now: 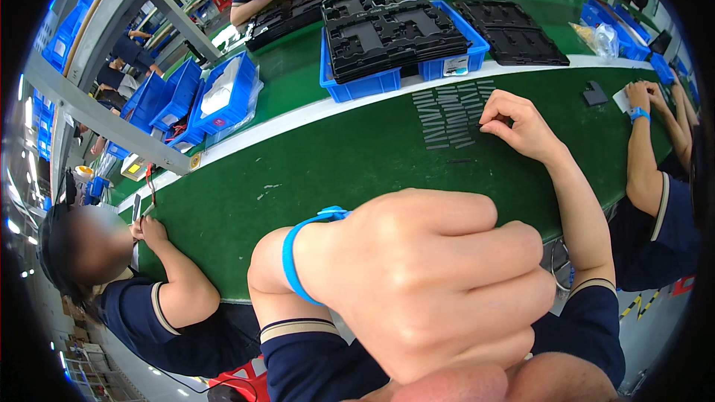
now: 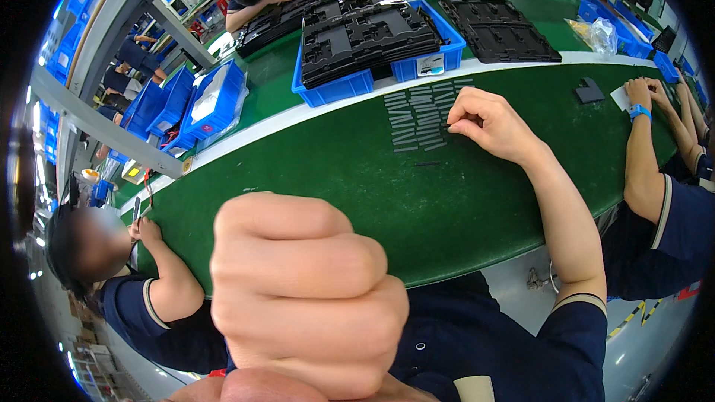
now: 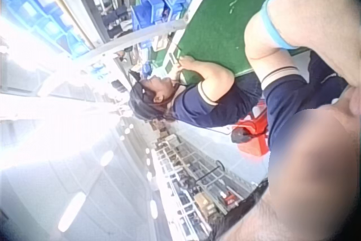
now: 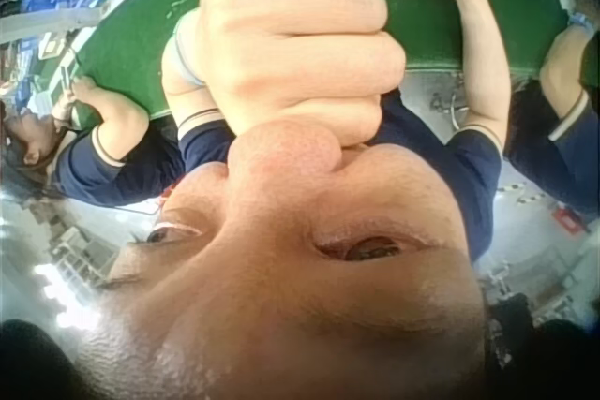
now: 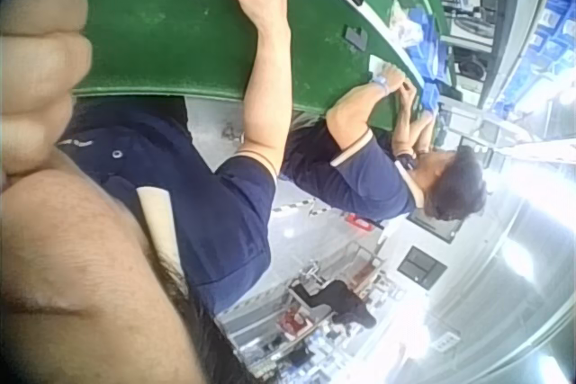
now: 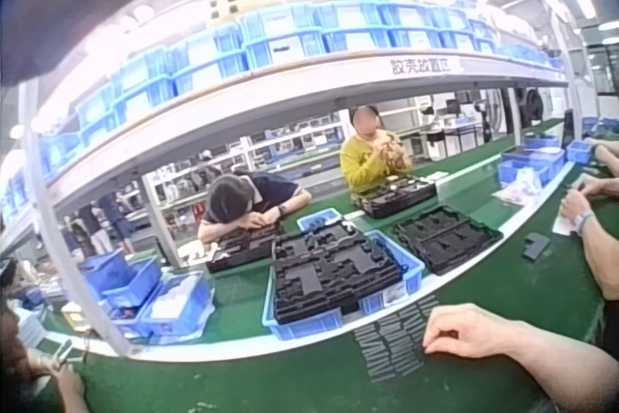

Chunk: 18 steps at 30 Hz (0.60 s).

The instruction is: Sorting and assembling small electronic components on a production line.

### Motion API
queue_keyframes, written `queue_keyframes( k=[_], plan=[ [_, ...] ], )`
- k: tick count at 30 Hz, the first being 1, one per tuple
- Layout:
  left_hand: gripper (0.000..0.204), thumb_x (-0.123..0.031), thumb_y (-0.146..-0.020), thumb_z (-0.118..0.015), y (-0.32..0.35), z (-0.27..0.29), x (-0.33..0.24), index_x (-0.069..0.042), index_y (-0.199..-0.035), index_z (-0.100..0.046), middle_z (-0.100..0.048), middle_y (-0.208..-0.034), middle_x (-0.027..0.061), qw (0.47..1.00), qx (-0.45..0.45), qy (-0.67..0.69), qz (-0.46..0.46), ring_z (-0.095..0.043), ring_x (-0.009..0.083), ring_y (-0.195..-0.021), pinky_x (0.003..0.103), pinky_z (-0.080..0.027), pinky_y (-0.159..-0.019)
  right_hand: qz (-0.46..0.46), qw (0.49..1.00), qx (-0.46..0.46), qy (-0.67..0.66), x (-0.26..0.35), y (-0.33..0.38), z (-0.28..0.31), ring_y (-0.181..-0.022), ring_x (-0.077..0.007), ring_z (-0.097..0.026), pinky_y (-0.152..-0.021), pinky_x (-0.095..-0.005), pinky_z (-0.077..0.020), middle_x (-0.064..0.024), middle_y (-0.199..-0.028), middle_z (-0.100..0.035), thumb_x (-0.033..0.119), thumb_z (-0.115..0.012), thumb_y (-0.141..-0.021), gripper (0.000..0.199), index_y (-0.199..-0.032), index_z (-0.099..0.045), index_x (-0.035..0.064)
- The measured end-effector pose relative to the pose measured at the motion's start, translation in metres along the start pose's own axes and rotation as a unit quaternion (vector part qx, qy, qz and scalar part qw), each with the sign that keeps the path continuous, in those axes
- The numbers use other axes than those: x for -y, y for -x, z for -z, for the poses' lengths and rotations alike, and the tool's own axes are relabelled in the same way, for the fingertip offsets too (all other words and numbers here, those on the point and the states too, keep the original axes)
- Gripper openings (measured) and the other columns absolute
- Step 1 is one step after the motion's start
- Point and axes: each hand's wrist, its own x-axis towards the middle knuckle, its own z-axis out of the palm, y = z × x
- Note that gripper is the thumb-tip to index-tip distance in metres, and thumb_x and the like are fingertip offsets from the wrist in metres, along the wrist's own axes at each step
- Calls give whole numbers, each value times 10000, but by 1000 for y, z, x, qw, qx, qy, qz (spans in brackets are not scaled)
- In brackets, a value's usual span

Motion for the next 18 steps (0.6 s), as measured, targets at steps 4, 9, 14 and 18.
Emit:
queue_keyframes(
  k=[4,9,14,18],
  plan=[
    [70,-149,-595,-626,2,10,2,-127,-619,-565,-569,-629,-13,998,37,-50,11,-517,130,-558,278,-386,-486,41,999,-2,2,-8,-2,1,-718,-182,-558,-622,-296,-444,-54,-801,-566,9,-689,-801,95,-814,-595,4],
    [68,-158,-584,-614,1,16,-1,-137,-623,-562,-561,-651,-28,998,49,-44,-1,-510,145,-572,269,-379,-508,11,1000,-3,1,0,-2,4,-705,-150,-543,-589,-268,-421,-45,-802,-564,-14,-699,-784,102,-820,-608,15],
    [67,-159,-606,-606,-2,25,5,-141,-653,-562,-559,-707,-20,993,99,-28,-61,-508,162,-589,280,-378,-507,20,1000,4,-5,-3,0,2,-699,-140,-535,-583,-265,-422,-31,-807,-553,-15,-695,-796,101,-820,-601,15],
    [81,-153,-622,-612,7,18,5,-133,-681,-561,-565,-744,-13,993,65,-73,-72,-513,169,-629,288,-379,-520,16,1000,5,-7,-4,2,2,-700,-138,-534,-585,-265,-424,-30,-807,-551,-13,-696,-797,104,-823,-599,15]
  ],
)
